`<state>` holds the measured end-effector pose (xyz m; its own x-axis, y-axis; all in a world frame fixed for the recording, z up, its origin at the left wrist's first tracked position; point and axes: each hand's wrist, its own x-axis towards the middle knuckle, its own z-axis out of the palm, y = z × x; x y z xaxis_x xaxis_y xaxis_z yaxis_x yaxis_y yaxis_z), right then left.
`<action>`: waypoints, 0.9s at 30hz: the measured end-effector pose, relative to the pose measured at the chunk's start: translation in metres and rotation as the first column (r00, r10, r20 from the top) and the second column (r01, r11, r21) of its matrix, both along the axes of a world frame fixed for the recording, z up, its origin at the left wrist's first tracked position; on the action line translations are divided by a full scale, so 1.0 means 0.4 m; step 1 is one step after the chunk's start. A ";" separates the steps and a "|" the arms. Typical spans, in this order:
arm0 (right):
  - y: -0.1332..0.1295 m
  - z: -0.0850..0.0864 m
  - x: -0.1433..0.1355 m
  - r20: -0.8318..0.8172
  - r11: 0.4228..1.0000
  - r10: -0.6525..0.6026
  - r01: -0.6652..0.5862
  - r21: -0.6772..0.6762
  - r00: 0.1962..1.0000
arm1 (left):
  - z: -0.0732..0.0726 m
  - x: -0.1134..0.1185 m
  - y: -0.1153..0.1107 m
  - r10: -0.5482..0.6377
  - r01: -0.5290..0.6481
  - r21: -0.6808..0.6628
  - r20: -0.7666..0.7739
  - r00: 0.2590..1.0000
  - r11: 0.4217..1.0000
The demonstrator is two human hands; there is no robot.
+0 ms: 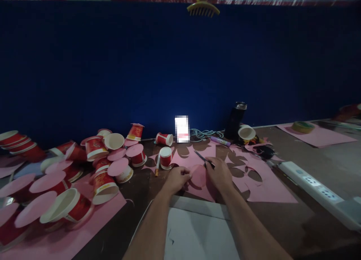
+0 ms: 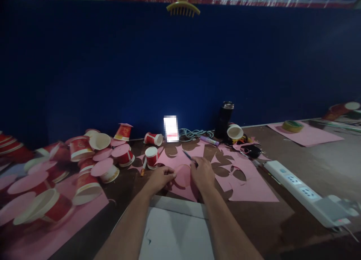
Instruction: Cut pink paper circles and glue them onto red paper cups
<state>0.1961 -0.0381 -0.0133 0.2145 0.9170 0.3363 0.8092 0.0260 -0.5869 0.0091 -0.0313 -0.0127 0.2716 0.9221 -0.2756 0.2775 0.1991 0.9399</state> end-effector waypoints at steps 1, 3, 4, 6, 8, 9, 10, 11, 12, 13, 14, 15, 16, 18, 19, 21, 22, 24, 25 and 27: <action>0.001 0.000 -0.001 -0.034 1.000 0.003 -0.003 0.001 0.999 | 0.002 0.000 0.001 0.005 -0.005 -0.006 -0.002 1.000 1.000; 0.003 0.000 -0.002 -0.117 1.000 0.007 -0.010 -0.022 0.993 | 0.006 0.000 0.004 0.032 -0.032 -0.009 -0.001 0.999 0.999; 0.002 0.001 -0.004 -0.160 0.999 0.012 -0.018 -0.039 0.987 | 0.007 -0.001 0.006 0.061 -0.061 -0.009 -0.002 0.998 0.998; -0.001 0.004 -0.009 -0.241 0.996 0.034 -0.052 -0.071 0.970 | 0.008 -0.004 0.010 0.137 -0.137 -0.007 0.003 0.991 0.990; -0.007 0.008 -0.018 -0.295 0.990 0.072 -0.104 -0.096 0.953 | 0.007 -0.008 0.014 0.195 -0.195 -0.014 0.007 0.981 0.981; -0.010 0.009 -0.024 -0.299 0.985 0.106 -0.141 -0.101 0.949 | 0.005 -0.009 0.016 0.206 -0.206 -0.014 0.006 0.978 0.978; -0.014 0.009 -0.030 -0.295 0.981 0.123 -0.161 -0.107 0.948 | 0.003 -0.010 0.017 0.212 -0.212 -0.008 0.001 0.977 0.977; -0.017 0.008 -0.036 -0.290 0.978 0.140 -0.178 -0.110 0.947 | 0.000 -0.011 0.019 0.210 -0.210 0.001 -0.001 0.978 0.978; -0.019 0.007 -0.042 -0.284 0.973 0.160 -0.199 -0.113 0.945 | -0.003 -0.010 0.020 0.208 -0.208 0.009 -0.004 0.978 0.978; -0.021 0.006 -0.047 -0.279 0.971 0.167 -0.206 -0.118 0.946 | -0.006 -0.010 0.021 0.206 -0.206 0.021 -0.006 0.979 0.978; -0.023 0.004 -0.052 -0.274 0.969 0.173 -0.213 -0.123 0.946 | -0.008 -0.009 0.021 0.206 -0.206 0.034 -0.006 0.978 0.978; -0.025 0.003 -0.056 -0.266 0.969 0.174 -0.213 -0.127 0.948 | -0.010 -0.008 0.022 0.210 -0.209 0.048 -0.007 0.978 0.977; -0.027 0.002 -0.059 -0.255 0.970 0.169 -0.206 -0.129 0.952 | -0.011 -0.006 0.022 0.214 -0.213 0.062 -0.008 0.977 0.975; -0.028 0.000 -0.062 -0.241 0.974 0.143 -0.179 -0.137 0.960 | -0.010 -0.005 0.021 0.228 -0.226 0.080 -0.013 0.974 0.971; -0.028 0.000 -0.062 -0.240 0.977 0.122 -0.159 -0.140 0.963 | -0.009 -0.004 0.020 0.236 -0.233 0.083 -0.023 0.972 0.969; -0.028 0.000 -0.060 -0.243 0.985 0.070 -0.106 -0.137 0.968 | -0.006 -0.004 0.019 0.248 -0.244 0.078 -0.043 0.968 0.967; -0.027 0.000 -0.058 -0.242 0.987 0.050 -0.084 -0.134 0.969 | -0.005 -0.005 0.018 0.251 -0.247 0.069 -0.046 0.967 0.967; -0.026 -0.001 -0.055 -0.236 0.988 0.034 -0.068 -0.137 0.971 | -0.005 -0.005 0.018 0.241 -0.239 0.044 -0.036 0.970 0.970; -0.025 -0.001 -0.055 -0.235 0.986 0.043 -0.079 -0.146 0.971 | -0.006 -0.005 0.018 0.228 -0.227 0.033 -0.028 0.973 0.973; -0.026 -0.001 -0.056 -0.238 0.979 0.063 -0.106 -0.173 0.969 | -0.009 -0.004 0.019 0.209 -0.208 0.022 -0.030 0.977 0.978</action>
